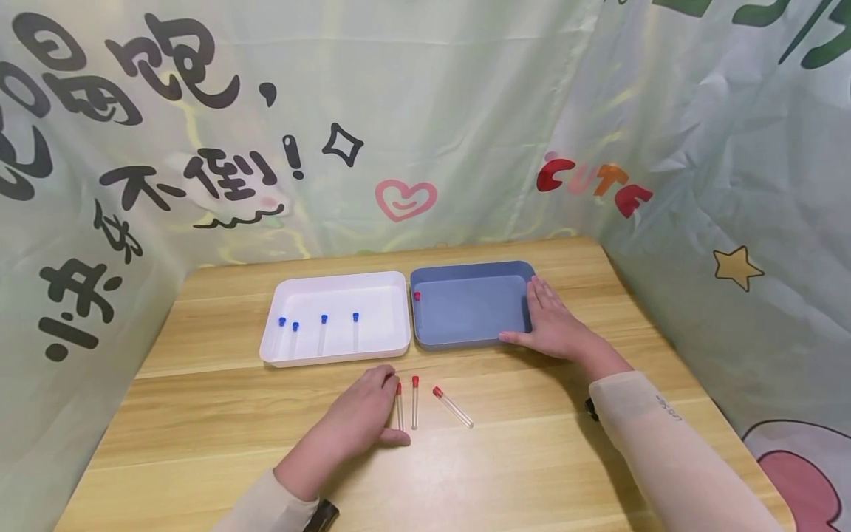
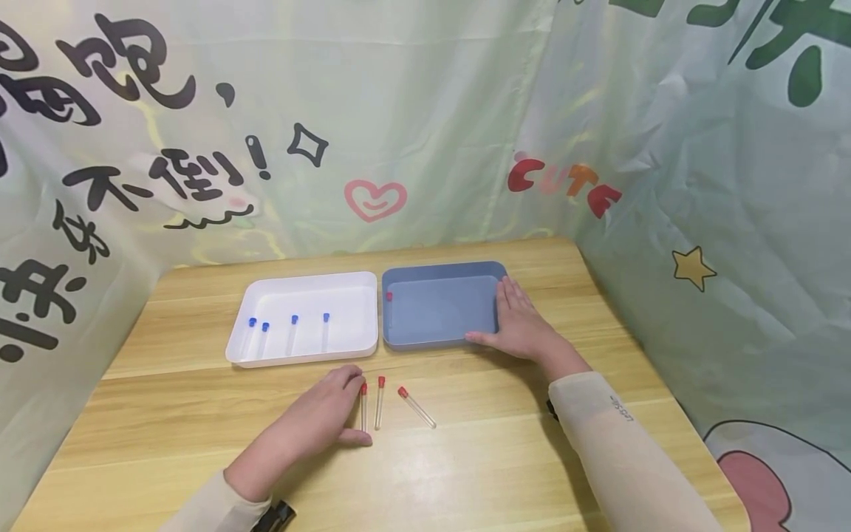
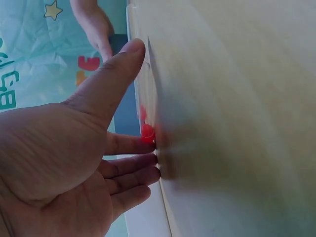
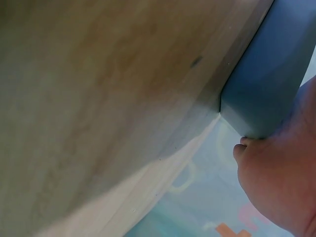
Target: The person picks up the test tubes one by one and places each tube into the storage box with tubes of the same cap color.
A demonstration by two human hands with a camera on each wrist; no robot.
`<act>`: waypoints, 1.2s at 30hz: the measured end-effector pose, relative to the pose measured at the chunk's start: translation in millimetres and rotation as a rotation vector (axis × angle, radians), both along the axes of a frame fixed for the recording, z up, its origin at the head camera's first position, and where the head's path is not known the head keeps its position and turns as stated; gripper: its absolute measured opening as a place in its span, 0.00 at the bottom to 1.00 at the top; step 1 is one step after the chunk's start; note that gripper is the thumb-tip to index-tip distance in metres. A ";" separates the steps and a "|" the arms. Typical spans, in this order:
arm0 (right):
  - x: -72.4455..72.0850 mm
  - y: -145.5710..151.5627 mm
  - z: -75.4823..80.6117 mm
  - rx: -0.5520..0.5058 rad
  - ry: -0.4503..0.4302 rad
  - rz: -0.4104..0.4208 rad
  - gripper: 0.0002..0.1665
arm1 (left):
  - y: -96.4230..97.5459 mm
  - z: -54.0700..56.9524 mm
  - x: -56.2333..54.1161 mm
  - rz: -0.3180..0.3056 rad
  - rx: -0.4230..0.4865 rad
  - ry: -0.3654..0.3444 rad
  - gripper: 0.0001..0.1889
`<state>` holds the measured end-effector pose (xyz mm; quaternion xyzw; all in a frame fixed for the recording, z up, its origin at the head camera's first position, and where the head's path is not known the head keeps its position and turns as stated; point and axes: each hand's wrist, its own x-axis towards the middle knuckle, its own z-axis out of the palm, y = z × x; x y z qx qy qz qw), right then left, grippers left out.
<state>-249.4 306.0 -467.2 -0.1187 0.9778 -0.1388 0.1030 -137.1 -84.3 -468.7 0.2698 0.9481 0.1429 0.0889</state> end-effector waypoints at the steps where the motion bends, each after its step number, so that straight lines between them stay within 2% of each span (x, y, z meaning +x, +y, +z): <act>1: -0.1 0.4 -0.6 0.002 0.001 0.002 0.82 | 0.4 0.5 0.3 -0.002 -0.004 0.005 0.49; 8: -0.3 3.0 -2.4 0.002 -0.001 0.005 0.82 | 3.2 3.4 1.6 -0.047 -0.074 0.090 0.48; 14: 0.5 3.1 -1.4 0.004 0.000 0.003 0.81 | 4.3 3.6 2.6 -0.066 -0.094 0.139 0.47; 29: 0.8 2.5 -0.8 -0.002 -0.011 0.004 0.81 | -0.1 0.5 2.8 -0.062 -0.091 0.135 0.48; 36: 0.0 3.0 -1.9 0.001 -0.015 0.003 0.81 | -2.1 2.2 4.1 -0.056 -0.080 0.110 0.49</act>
